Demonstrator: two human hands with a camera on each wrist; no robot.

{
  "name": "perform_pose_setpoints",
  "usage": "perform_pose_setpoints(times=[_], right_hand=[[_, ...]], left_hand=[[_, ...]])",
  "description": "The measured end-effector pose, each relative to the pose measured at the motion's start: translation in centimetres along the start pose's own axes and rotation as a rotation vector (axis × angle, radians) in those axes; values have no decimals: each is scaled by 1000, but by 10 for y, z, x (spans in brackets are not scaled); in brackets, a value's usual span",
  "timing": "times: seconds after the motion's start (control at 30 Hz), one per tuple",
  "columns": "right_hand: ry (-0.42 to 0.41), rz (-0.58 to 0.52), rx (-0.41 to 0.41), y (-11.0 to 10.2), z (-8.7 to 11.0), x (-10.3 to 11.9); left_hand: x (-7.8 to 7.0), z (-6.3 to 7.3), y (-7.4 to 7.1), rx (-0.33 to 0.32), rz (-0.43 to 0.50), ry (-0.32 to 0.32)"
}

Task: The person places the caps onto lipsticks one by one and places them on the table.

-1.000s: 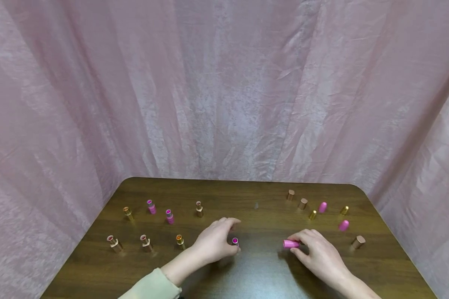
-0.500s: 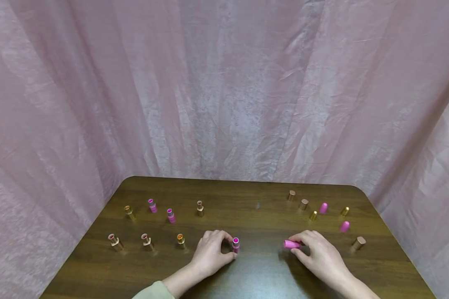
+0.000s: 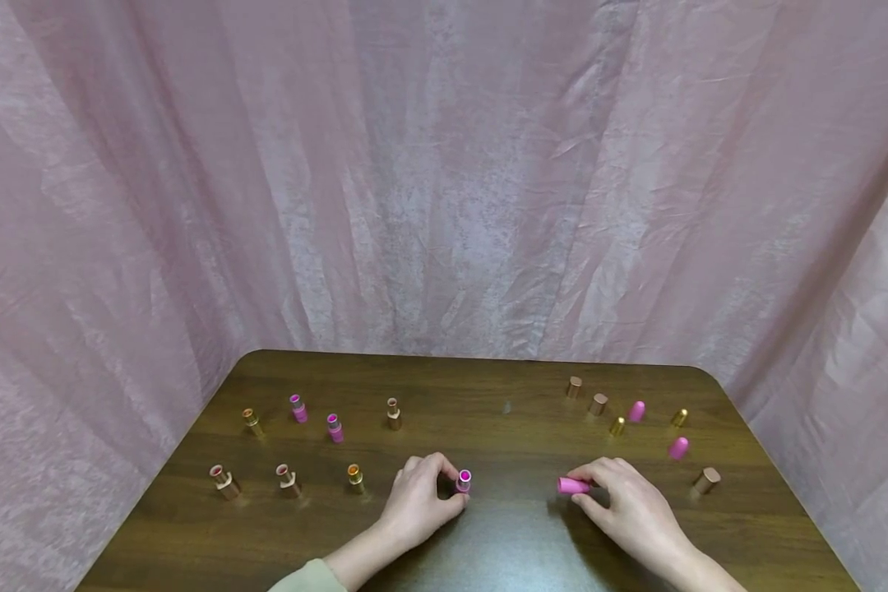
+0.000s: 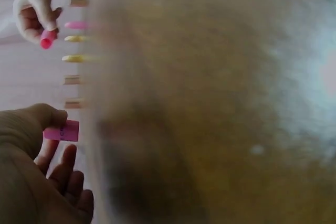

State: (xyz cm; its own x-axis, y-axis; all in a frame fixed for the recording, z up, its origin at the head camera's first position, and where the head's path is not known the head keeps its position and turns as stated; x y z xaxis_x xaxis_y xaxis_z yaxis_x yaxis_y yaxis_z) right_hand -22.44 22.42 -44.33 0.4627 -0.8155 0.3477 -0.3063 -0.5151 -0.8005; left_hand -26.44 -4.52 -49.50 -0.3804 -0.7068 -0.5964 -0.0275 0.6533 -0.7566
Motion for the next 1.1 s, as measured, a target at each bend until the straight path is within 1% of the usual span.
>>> perform_pose_setpoints(times=[0.07,0.2,0.27,0.43,0.6,0.77,0.9,1.1], right_hand=[[6,2,-3,-1,0,-1],[13,-6,-7,-5,0,0],[10,-17,-12,-6,0,2],[-32,-61,-42,-11,-4,11],[-57,-122,-65,-15,-8,20],[-80,-160,-74,-15,-9,25],[-108,-165,-83,-15,-10,28],[-122,-171,-93,-15,-13,34]], left_hand=[[-4,0,-6,-12,21,13],[-16,0,-20,-21,26,68],[-23,2,-28,-28,17,106],[-37,5,-48,-67,0,214],[-46,7,-62,-92,-29,313],[-50,9,-69,-81,-70,367],[-51,10,-70,-92,-84,395],[-53,9,-69,-101,-73,410]])
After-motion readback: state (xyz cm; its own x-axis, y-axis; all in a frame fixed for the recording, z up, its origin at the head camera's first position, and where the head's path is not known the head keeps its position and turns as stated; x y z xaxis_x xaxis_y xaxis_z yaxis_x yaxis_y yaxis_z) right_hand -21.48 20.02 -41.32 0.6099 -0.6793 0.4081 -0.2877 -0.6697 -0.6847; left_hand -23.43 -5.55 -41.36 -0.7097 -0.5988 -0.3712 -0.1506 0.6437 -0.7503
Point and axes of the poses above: each hand's wrist, its own z-axis away from the middle knuckle, its own y-axis out of the palm, x = y × z, the point moved 10 cm from there along -z, towards the middle knuckle, and after that the axes turned 2 degrees about y, right-handed, at the moved point
